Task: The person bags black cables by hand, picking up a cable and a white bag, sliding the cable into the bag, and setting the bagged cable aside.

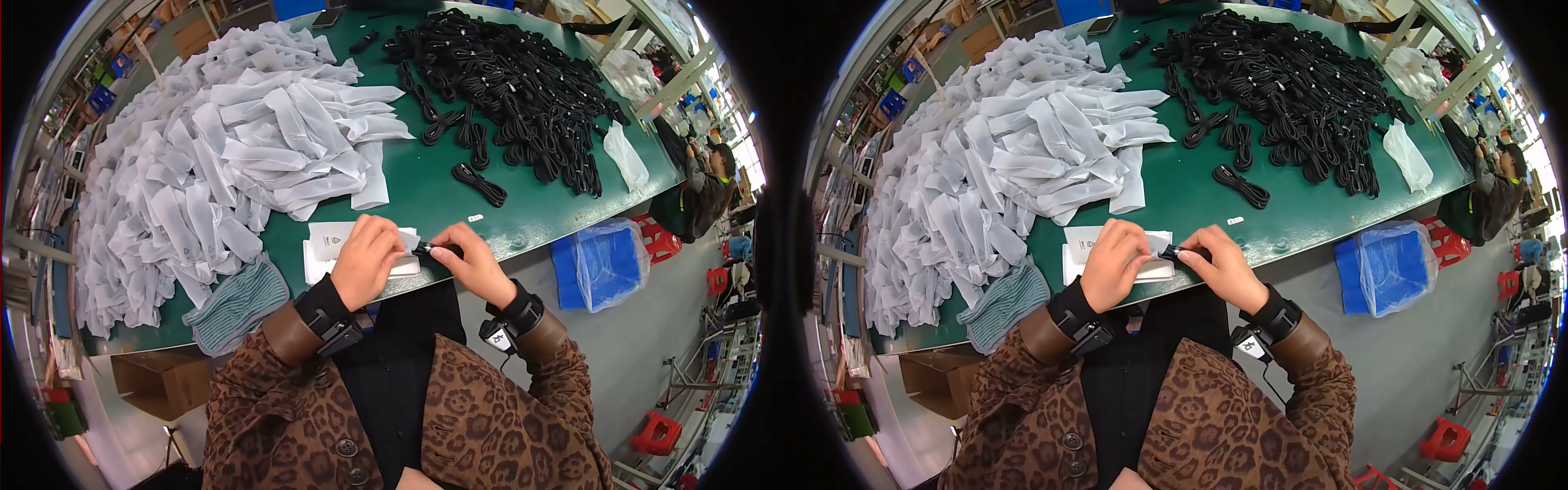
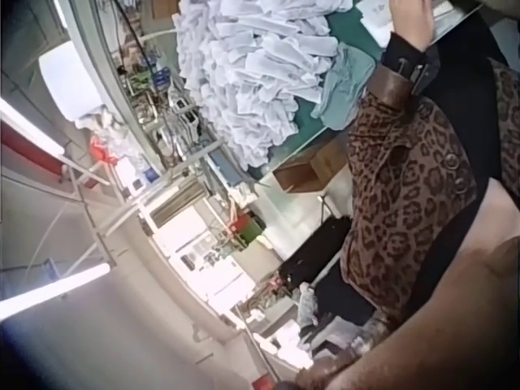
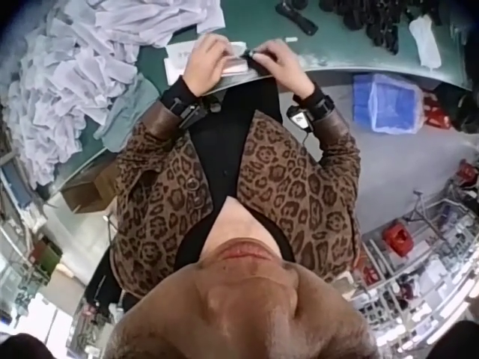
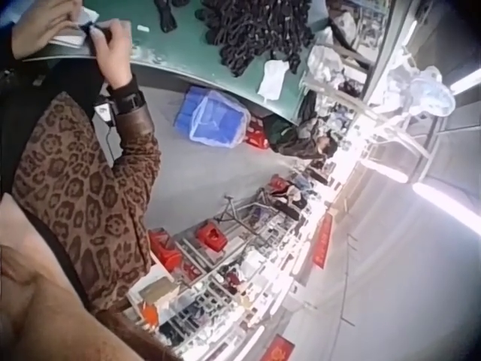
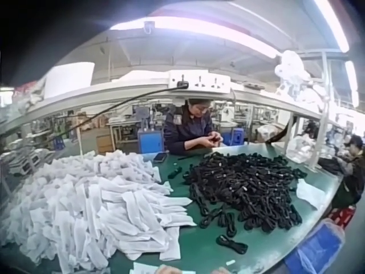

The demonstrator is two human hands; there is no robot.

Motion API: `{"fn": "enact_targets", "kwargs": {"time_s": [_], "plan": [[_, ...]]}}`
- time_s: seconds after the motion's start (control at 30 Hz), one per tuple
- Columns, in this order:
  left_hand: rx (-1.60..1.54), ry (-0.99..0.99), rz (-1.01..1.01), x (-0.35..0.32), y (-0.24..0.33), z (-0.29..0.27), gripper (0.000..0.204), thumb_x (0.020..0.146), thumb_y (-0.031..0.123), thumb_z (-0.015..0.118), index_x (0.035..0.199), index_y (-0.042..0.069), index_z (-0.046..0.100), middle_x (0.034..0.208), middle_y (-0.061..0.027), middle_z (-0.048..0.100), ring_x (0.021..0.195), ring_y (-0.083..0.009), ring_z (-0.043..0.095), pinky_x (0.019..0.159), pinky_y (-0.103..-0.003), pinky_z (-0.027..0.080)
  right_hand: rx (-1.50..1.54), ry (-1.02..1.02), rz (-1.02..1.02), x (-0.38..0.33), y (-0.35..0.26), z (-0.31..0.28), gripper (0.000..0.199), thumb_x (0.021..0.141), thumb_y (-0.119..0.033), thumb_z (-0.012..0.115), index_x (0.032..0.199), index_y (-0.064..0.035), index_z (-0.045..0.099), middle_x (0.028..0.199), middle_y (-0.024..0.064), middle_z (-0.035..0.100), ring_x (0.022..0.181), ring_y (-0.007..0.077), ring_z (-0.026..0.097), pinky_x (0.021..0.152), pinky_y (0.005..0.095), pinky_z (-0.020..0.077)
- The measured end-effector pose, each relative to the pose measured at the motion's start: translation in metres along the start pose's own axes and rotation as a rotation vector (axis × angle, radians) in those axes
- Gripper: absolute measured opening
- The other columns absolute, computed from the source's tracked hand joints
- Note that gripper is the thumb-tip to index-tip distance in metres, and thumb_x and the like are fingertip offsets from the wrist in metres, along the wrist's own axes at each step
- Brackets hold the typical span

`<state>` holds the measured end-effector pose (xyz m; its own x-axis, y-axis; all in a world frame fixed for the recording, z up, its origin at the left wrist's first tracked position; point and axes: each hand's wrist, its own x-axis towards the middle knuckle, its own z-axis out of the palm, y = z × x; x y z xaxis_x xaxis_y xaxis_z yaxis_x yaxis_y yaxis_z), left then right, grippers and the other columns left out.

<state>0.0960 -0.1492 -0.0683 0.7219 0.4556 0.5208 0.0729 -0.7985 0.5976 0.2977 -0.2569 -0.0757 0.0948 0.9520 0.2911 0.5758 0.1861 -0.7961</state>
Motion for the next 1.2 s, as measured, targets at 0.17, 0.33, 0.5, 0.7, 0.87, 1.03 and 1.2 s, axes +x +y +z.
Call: {"fn": "enact_targets", "kwargs": {"time_s": [0.17,0.33,0.5,0.7,0.87,1.03,1.2], "plan": [[-0.014,0.071,-0.032,0.010,-0.001,-0.010,0.014,0.080,0.003,0.069,0.088,0.004,0.057,0.101,-0.0106,0.057,0.093,-0.0299,0.053,0.080,-0.036,0.044,-0.142,0.073,-0.262,0.007,-0.014,-0.005,0.025,0.082,-0.008,0.076,0.105,-0.0031,0.065,0.095,0.0086,0.056,0.080,0.0157,0.057,0.064,0.0266,0.0476],[-0.150,0.048,-0.178,0.012,0.003,-0.017,0.011,0.083,0.007,0.068,0.088,0.004,0.058,0.108,-0.0079,0.058,0.094,-0.0234,0.053,0.080,-0.032,0.043,-0.022,0.150,-0.064,0.012,-0.031,0.007,0.029,0.078,-0.003,0.079,0.103,-0.0032,0.065,0.098,0.0088,0.056,0.083,0.0180,0.058,0.068,0.0284,0.0492],[-0.295,0.033,-0.275,0.018,0.003,-0.028,0.007,0.086,0.008,0.065,0.090,0.005,0.059,0.111,-0.0059,0.058,0.096,-0.0166,0.052,0.080,-0.029,0.043,0.019,0.178,-0.280,0.024,-0.030,0.008,0.030,0.077,-0.004,0.080,0.102,-0.0030,0.063,0.105,0.0120,0.059,0.082,0.0191,0.060,0.070,0.0289,0.0508],[-0.552,0.034,-0.299,0.027,-0.006,-0.046,0.008,0.092,0.012,0.062,0.096,0.006,0.061,0.110,-0.0033,0.059,0.090,-0.0117,0.054,0.079,-0.026,0.044,0.082,0.267,-0.429,0.040,-0.045,0.008,0.026,0.079,-0.001,0.077,0.099,-0.0028,0.062,0.109,0.0144,0.060,0.084,0.0188,0.061,0.070,0.0280,0.0508],[-1.092,0.196,-0.500,0.032,-0.023,-0.106,0.018,0.096,0.015,0.063,0.107,0.002,0.062,0.103,0.0031,0.058,0.074,-0.0036,0.049,0.064,-0.020,0.038,-0.082,0.374,-0.287,0.045,-0.020,-0.020,0.019,0.083,0.003,0.069,0.100,-0.0030,0.063,0.107,0.0128,0.060,0.088,0.0217,0.062,0.070,0.0291,0.0514],[-0.603,0.361,-0.437,0.034,-0.017,-0.138,0.019,0.095,0.016,0.063,0.108,0.002,0.063,0.086,0.0043,0.055,0.066,-0.0028,0.043,0.058,-0.020,0.033,-0.392,0.406,-0.124,0.034,0.037,-0.044,0.021,0.085,-0.001,0.068,0.105,-0.0029,0.061,0.108,0.0104,0.059,0.091,0.0234,0.060,0.074,0.0310,0.0502],[-0.748,0.523,-0.518,0.020,-0.057,-0.174,0.017,0.096,0.016,0.063,0.106,0.002,0.063,0.077,0.0034,0.055,0.065,-0.0044,0.046,0.059,-0.020,0.035,-0.800,0.310,0.043,0.017,0.080,-0.051,0.038,0.078,-0.006,0.072,0.113,-0.0041,0.059,0.104,0.0126,0.056,0.101,0.0321,0.055,0.085,0.0411,0.0469]]}}
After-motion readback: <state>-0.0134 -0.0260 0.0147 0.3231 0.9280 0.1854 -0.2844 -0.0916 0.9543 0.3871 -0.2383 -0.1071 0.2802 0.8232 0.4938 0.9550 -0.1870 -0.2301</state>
